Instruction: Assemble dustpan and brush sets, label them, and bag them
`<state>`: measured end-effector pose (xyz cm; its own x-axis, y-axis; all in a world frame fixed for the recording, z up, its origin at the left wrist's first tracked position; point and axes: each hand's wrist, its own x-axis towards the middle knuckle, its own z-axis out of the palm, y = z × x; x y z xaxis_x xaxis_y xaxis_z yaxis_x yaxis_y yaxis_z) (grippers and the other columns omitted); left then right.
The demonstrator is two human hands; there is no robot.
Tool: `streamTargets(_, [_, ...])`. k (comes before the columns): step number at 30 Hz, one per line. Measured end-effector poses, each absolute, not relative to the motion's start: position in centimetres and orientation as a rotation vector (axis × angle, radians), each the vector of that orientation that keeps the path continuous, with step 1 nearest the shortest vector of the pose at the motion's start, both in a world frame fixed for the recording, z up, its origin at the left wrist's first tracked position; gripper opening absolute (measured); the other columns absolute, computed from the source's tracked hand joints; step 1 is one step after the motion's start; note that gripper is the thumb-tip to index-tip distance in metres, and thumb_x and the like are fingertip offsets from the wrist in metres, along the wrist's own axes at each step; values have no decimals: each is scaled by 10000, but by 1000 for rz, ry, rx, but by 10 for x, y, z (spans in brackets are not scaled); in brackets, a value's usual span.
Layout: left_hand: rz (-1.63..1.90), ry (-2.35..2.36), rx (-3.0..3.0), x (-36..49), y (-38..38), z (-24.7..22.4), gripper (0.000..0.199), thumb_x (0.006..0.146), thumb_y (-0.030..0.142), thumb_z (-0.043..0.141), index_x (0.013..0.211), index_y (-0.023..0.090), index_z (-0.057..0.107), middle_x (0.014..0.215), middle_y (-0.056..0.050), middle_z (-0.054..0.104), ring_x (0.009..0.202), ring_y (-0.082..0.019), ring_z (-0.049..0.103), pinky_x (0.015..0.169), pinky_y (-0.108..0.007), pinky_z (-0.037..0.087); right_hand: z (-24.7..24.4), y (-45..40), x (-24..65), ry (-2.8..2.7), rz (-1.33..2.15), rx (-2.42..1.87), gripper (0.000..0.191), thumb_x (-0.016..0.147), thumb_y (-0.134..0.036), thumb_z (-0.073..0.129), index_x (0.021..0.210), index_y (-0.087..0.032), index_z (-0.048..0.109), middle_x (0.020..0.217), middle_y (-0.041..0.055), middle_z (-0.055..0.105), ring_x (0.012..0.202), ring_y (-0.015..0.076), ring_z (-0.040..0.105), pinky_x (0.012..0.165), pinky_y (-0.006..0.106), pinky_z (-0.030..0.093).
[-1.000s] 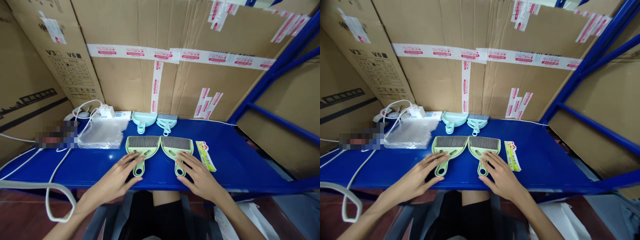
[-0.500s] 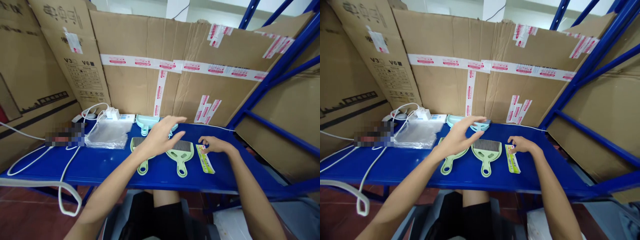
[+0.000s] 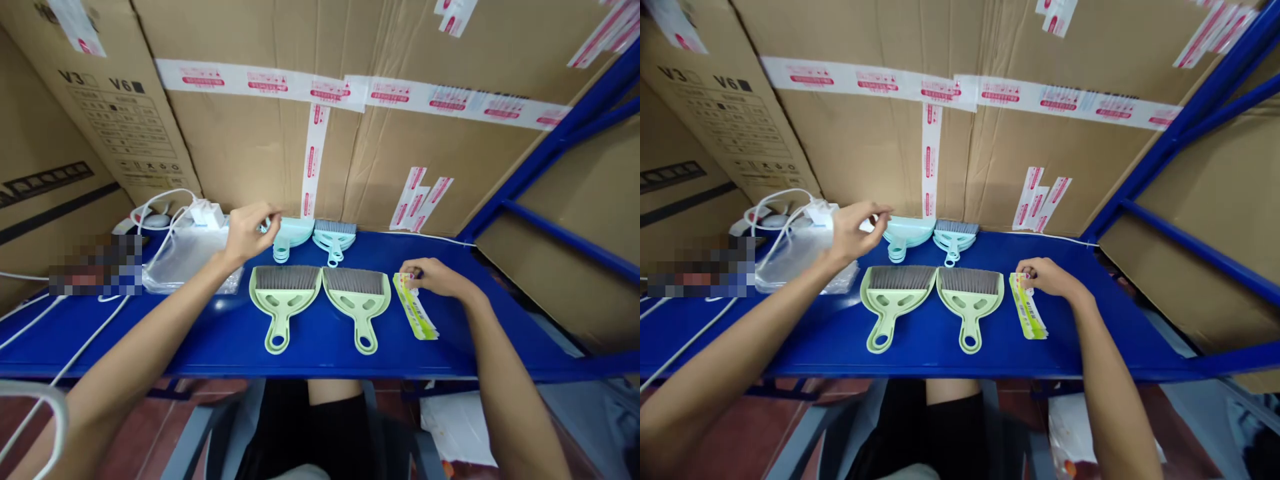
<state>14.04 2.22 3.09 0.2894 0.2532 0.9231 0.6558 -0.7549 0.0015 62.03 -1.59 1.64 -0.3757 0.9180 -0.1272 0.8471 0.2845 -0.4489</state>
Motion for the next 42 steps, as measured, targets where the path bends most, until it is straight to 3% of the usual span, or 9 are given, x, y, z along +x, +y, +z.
streamTargets(6, [-1110, -736, -2131, 122, 12, 6, 143, 949, 162, 605, 900, 186, 737, 739, -38, 703, 616, -171, 621, 555, -303, 392, 5, -13, 633, -2193, 716, -1603, 609, 804, -782, 772, 952, -194, 828, 909, 106, 827, 816, 266, 738, 749, 359, 536])
streamTargets(17, [-1132, -842, -2124, 129, 11, 7, 163, 924, 195, 606, 800, 198, 711, 726, -46, 710, 619, -179, 640, 535, -303, 371, 12, -28, 645, -1876, 839, -1482, 592, 713, -753, 896, 916, -199, 840, 968, 115, 834, 932, 297, 764, 914, 424, 602])
streamTargets(20, [-1354, -908, -2158, 138, 4, 8, 136, 919, 220, 624, 853, 196, 739, 712, -32, 710, 615, -169, 644, 579, -302, 436, 26, -31, 641, -1780, 826, -1403, 527, 711, -676, 939, 910, -200, 835, 917, 102, 823, 849, 256, 751, 841, 386, 609])
streamTargets(24, [-2105, -1106, -2402, 159, -6, 8, 158, 982, 309, 642, 989, 177, 729, 755, -25, 729, 616, -156, 690, 603, -286, 552, 54, -23, 606, -1753, 842, -1219, 440, 741, -593, 954, 905, -210, 812, 803, 66, 768, 683, 186, 666, 608, 312, 545])
streamTargets(27, [-2402, -1028, -2912, 172, -12, 8, 280, 1004, 416, 688, 1152, 178, 701, 956, -90, 792, 817, -220, 787, 626, -315, 624, 66, -15, 556, -1782, 912, -1015, 410, 781, -538, 946, 990, -216, 801, 831, 50, 758, 677, 169, 653, 536, 278, 515])
streamTargets(30, [-2219, -874, -3333, 179, -15, 5, 411, 1027, 470, 687, 1336, 200, 681, 1239, -161, 789, 1097, -266, 790, 839, -392, 672, 55, -15, 505, -1751, 1032, -845, 532, 804, -486, 942, 1247, -258, 756, 1001, 36, 784, 735, 166, 686, 560, 283, 575])
streamTargets(32, [-2051, -936, -3456, 181, -16, 2, 414, 1018, 432, 717, 1360, 200, 695, 1230, -158, 801, 1060, -249, 801, 846, -374, 664, 40, -19, 481, -1722, 1088, -806, 561, 822, -478, 928, 1296, -252, 728, 1024, 39, 789, 774, 175, 719, 592, 291, 612])
streamTargets(36, [-1728, -1190, -3537, 175, -14, 2, 323, 984, 338, 744, 1251, 158, 774, 1028, -125, 841, 864, -206, 802, 739, -327, 642, 14, -26, 469, -1706, 1161, -863, 519, 805, -487, 937, 1196, -221, 723, 1013, 60, 805, 814, 212, 769, 687, 348, 662])
streamTargets(42, [-899, -1224, -3410, 138, 0, 20, 311, 987, 276, 692, 1247, 174, 828, 1139, -106, 850, 958, -218, 802, 826, -302, 613, 13, -13, 507, -1617, 1065, -1020, 504, 663, -492, 1009, 906, -225, 658, 926, 36, 781, 795, 223, 763, 690, 339, 637])
